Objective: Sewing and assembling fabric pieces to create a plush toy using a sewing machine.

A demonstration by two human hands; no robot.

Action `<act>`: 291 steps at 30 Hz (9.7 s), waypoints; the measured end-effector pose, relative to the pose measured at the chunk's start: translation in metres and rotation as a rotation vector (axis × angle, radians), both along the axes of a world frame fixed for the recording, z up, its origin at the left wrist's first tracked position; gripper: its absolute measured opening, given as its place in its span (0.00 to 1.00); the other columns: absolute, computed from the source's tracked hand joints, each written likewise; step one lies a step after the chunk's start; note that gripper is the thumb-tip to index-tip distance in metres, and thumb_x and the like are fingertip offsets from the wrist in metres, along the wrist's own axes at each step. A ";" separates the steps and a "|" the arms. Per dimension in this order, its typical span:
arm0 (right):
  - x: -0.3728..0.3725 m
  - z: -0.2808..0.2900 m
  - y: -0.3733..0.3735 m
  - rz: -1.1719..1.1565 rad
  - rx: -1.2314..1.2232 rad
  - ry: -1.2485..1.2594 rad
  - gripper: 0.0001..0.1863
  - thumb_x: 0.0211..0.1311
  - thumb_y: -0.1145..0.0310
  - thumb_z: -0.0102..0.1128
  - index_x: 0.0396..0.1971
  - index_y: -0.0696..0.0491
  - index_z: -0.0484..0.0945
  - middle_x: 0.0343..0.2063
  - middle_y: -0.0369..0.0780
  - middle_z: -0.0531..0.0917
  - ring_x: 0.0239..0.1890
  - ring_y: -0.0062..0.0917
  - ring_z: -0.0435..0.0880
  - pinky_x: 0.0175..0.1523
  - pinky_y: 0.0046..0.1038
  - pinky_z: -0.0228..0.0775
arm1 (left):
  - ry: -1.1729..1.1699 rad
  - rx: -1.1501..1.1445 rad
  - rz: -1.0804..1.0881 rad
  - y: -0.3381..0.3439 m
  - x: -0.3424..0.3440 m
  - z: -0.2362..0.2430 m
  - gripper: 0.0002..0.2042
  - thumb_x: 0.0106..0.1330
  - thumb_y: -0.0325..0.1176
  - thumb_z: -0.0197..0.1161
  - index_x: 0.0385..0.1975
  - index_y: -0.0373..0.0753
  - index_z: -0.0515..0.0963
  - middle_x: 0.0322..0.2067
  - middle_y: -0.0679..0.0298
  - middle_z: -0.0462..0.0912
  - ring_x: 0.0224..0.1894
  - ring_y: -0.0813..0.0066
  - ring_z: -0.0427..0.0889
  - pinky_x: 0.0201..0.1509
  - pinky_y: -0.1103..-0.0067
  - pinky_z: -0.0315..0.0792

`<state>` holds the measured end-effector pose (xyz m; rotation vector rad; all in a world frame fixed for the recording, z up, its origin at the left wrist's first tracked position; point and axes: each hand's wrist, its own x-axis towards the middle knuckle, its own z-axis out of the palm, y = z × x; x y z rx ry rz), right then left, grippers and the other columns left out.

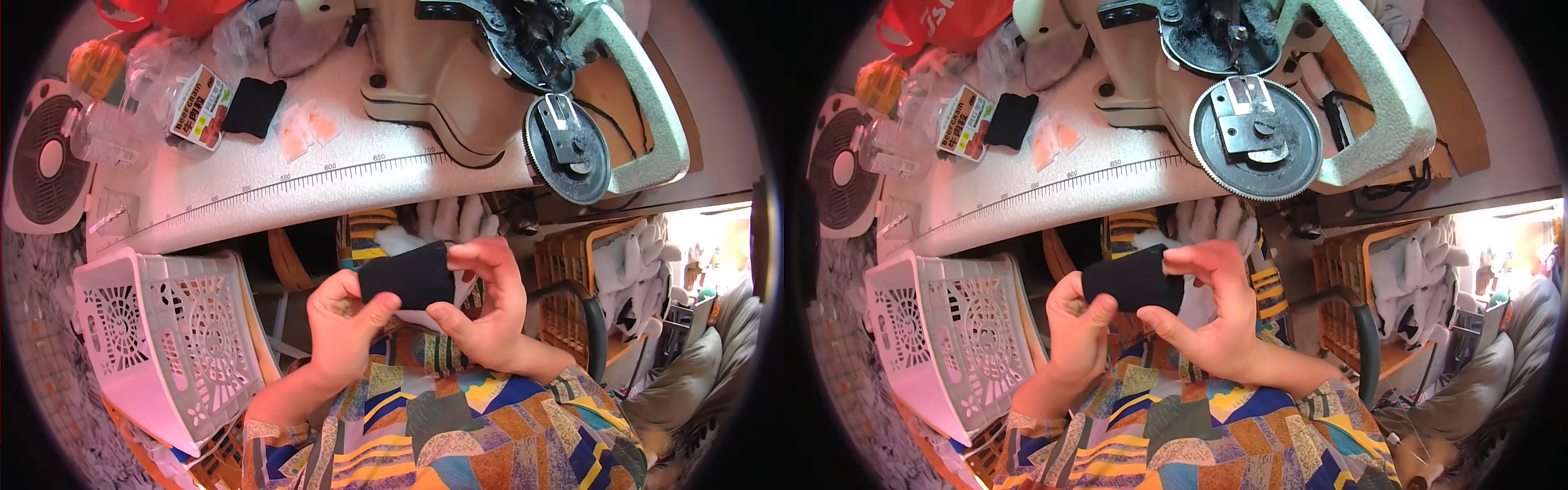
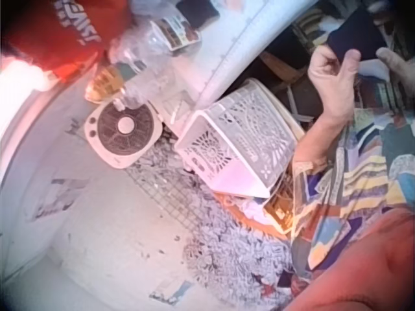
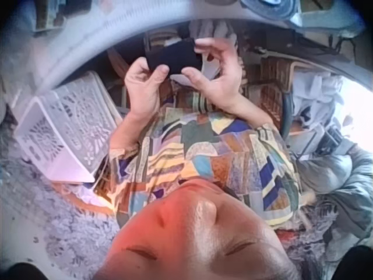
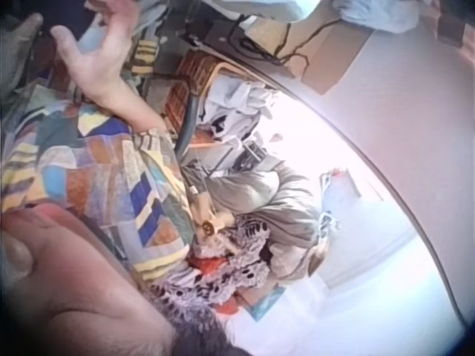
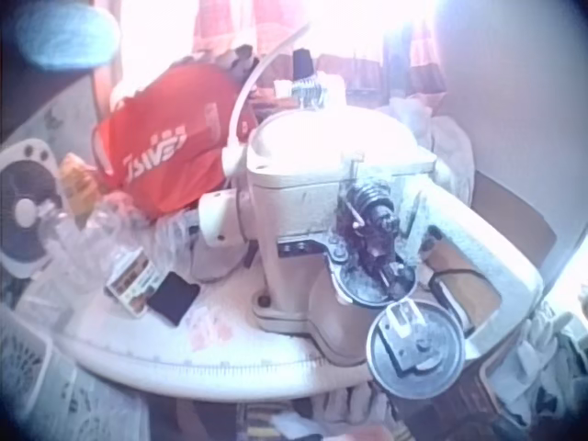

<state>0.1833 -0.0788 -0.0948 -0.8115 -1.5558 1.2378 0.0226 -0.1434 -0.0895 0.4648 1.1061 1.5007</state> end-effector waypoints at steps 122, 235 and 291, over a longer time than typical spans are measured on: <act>0.069 0.075 0.057 0.713 0.792 -0.807 0.10 0.46 0.61 0.66 0.28 0.45 0.77 0.17 0.31 0.73 0.25 0.26 0.78 0.45 0.36 0.65 | 1.933 0.800 -0.712 0.038 -0.002 0.092 0.04 0.45 0.35 0.61 0.19 0.49 0.71 0.42 0.64 0.78 0.66 0.62 0.63 0.63 0.63 0.49; -0.020 -0.010 0.025 -0.378 0.022 0.303 0.28 0.52 0.76 0.63 0.55 0.60 0.66 0.45 0.48 0.77 0.52 0.33 0.76 0.60 0.35 0.67 | 1.716 0.797 -0.251 0.130 -0.018 0.117 0.08 0.49 0.29 0.66 0.25 0.38 0.74 0.31 0.62 0.79 0.30 0.71 0.78 0.47 0.72 0.60; 0.046 -0.004 0.087 0.181 -0.080 -0.196 0.20 0.59 0.75 0.62 0.52 0.58 0.74 0.42 0.38 0.83 0.43 0.18 0.79 0.47 0.24 0.73 | 1.727 1.150 0.035 0.141 -0.036 0.078 0.15 0.49 0.21 0.65 0.32 0.34 0.66 0.31 0.54 0.78 0.22 0.67 0.75 0.29 0.73 0.63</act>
